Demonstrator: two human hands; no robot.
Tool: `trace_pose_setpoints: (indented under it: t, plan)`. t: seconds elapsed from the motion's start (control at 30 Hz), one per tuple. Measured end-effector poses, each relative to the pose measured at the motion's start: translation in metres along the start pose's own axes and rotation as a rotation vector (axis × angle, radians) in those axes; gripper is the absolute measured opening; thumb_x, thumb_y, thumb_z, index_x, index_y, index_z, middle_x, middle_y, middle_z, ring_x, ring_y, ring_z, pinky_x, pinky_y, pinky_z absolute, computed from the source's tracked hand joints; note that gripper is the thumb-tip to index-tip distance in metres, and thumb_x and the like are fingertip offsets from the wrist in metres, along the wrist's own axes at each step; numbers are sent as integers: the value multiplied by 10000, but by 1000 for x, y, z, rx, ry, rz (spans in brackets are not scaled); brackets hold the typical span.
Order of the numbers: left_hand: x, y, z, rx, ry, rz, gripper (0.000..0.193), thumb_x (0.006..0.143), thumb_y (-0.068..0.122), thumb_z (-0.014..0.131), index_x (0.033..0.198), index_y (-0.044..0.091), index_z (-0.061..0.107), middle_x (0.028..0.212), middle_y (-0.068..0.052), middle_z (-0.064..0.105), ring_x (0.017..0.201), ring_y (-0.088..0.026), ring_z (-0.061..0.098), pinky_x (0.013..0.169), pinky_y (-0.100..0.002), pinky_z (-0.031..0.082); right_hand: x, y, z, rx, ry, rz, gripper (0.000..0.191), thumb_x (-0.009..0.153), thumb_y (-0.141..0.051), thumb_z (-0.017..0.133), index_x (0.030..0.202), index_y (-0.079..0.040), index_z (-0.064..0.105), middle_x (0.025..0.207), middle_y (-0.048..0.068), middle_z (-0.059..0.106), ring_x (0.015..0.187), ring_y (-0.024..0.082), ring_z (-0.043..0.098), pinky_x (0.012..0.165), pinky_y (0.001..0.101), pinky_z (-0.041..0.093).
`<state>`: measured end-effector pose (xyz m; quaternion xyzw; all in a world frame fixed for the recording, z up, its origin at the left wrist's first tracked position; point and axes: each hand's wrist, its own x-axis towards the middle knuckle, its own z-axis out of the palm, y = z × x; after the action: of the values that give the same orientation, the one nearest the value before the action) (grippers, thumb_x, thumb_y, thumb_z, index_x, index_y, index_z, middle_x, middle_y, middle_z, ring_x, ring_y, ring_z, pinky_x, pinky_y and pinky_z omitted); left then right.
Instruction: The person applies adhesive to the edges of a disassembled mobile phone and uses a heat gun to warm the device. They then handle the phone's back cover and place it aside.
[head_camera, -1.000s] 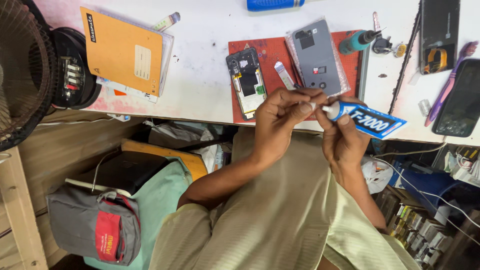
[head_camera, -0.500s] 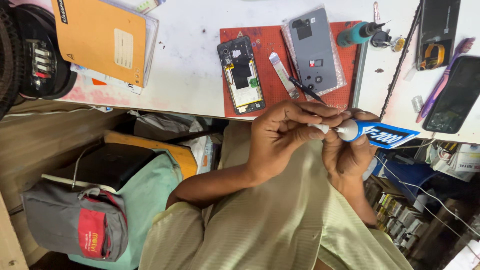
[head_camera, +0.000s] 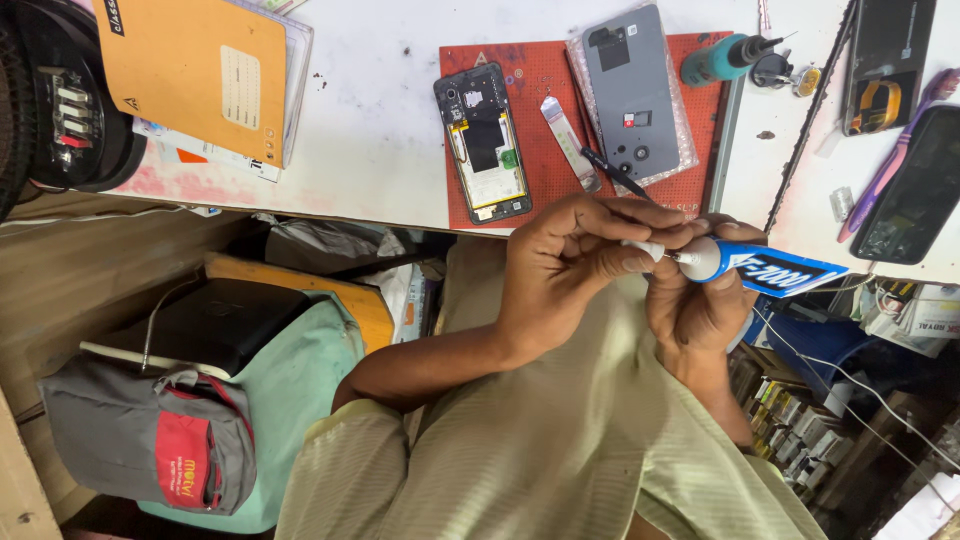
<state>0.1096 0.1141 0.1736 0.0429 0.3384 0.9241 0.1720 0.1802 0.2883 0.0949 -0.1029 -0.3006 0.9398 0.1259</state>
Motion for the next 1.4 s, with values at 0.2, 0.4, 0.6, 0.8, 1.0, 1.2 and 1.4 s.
trace_pose_setpoints:
  t: [0.2,0.4,0.6,0.8,1.0,1.2,1.4]
  plan:
    - [1,1,0,8,1,-8,64,1073,-96,617,1129,-69,601,1302,-222,648,1258,-320,666,1123,-422,576,1,0,0,13,-25,-1,326,1042,-68,718,1294,21,533,1250,205,638,1156,293,704,1002,417,621]
    - [0,1,0,44,1,-1,72,1071,-104,625,1127,-64,604,1308,-220,652,1260,-297,665,1147,-414,562,1,0,1,-4,18,-2,342,1031,-65,729,1293,24,528,1231,197,639,1153,297,702,1012,432,617]
    - [1,1,0,52,1,6,87,1068,-110,622,1137,-61,603,1305,-219,653,1258,-292,668,1121,-400,569,0,0,3,11,16,-4,337,1033,-59,733,1290,23,531,1239,197,640,1166,285,697,1017,425,618]
    - [0,4,2,151,-7,78,75,1083,-108,610,1146,-68,600,1315,-203,648,1263,-287,674,1054,-369,584,-3,3,4,-109,-4,-90,380,1018,-84,754,1331,-6,552,1230,182,625,1141,255,688,960,368,628]
    - [-1,6,6,176,-11,44,164,1065,-98,623,1216,-36,640,1365,-133,605,1295,-256,645,1082,-344,605,-2,5,12,-263,-42,-153,341,1002,-97,785,1267,19,605,1251,167,635,1125,218,665,1072,311,546]
    - [5,-1,-5,621,28,182,206,981,-20,751,1166,69,736,1230,-33,614,1199,-149,642,1057,-283,589,3,4,26,-303,-28,-104,365,1000,-77,803,1302,8,617,1258,167,648,1206,254,664,1189,397,528]
    - [1,-17,-19,753,-7,89,212,979,36,756,1176,114,755,1117,-40,689,1092,-148,661,943,-303,566,3,0,9,-304,50,-8,340,955,-48,779,1254,45,647,1249,184,692,1195,293,687,1149,400,533]
